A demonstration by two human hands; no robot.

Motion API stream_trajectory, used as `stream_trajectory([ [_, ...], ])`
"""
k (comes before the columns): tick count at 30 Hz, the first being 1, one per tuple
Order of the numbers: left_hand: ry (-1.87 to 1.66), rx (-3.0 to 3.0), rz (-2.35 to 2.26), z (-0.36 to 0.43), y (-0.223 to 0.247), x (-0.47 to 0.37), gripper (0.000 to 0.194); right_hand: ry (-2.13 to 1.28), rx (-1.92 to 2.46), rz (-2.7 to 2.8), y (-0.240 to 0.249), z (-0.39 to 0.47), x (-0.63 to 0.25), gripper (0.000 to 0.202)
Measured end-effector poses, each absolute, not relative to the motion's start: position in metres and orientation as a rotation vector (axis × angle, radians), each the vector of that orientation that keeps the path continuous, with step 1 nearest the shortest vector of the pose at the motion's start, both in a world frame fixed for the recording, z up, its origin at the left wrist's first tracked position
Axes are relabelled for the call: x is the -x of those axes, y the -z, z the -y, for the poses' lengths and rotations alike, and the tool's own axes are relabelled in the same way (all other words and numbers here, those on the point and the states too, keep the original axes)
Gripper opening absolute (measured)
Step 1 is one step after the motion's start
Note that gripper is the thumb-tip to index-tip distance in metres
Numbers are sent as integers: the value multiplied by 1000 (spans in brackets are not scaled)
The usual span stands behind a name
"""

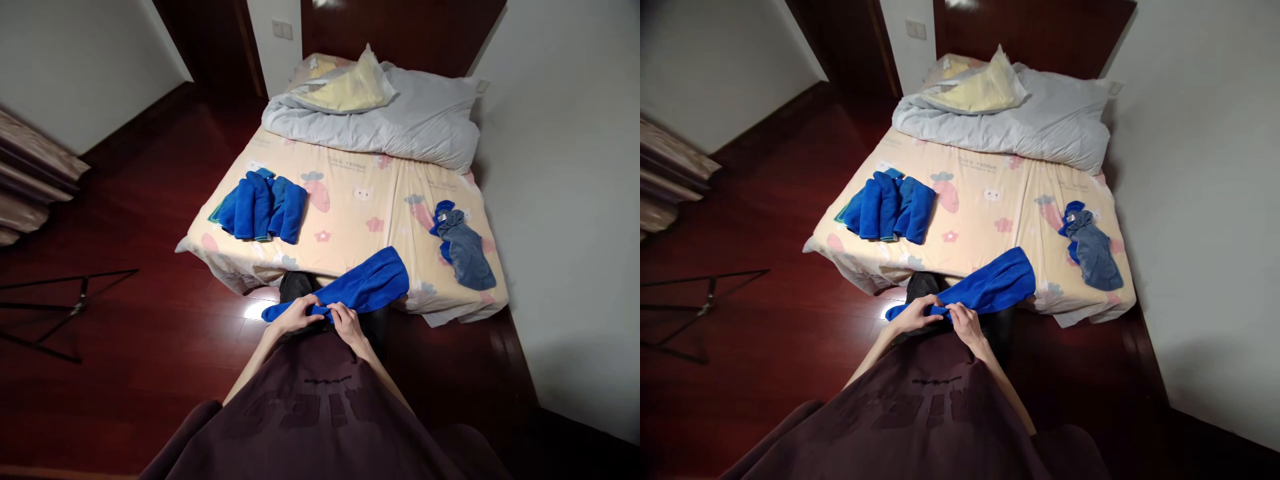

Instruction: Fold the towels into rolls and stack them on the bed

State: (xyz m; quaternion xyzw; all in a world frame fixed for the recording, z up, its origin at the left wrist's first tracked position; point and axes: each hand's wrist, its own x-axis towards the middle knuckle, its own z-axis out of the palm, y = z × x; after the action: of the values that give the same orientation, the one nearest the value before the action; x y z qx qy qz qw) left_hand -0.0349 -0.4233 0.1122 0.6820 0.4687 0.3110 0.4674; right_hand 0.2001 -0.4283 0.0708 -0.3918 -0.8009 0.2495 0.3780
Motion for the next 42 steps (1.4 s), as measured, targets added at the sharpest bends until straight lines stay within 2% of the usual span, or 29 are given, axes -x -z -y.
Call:
stream_trajectory([
  [6,-761,-1715,-1348,436,-97,86,37,-751,1014,2081,-74,435,-200,32],
  [12,-407,-1784,-1395,454,-94,122,12,-783,982,2095,-76,441,-203,32],
  [15,-383,-1743,-1342,461,-102,118,8,-767,981,2093,-76,441,-203,34],
  [19,-418,-1730,-1445,463,-123,110,10,-770,1003,2096,-76,441,-204,33],
  [22,-227,-1748,-1523,466,-145,107,14,-767,988,2082,-76,442,-204,30],
  [26,-91,-1733,-1465,474,-167,104,35,-770,984,2057,-77,444,-205,27],
  [29,-108,-1825,-1456,479,-167,104,38,-782,985,2048,-77,444,-206,26],
  [33,-188,-2057,-1657,482,-157,109,26,-812,967,2046,-75,447,-205,20],
  [36,-415,-2228,-1830,482,-155,114,22,-801,951,2089,-72,449,-206,19],
  [39,-643,-2375,-1935,482,-160,119,21,-783,952,2127,-70,447,-214,8],
  [42,-726,-2476,-2018,484,-169,123,19,-797,1022,2086,-71,440,-235,20],
])
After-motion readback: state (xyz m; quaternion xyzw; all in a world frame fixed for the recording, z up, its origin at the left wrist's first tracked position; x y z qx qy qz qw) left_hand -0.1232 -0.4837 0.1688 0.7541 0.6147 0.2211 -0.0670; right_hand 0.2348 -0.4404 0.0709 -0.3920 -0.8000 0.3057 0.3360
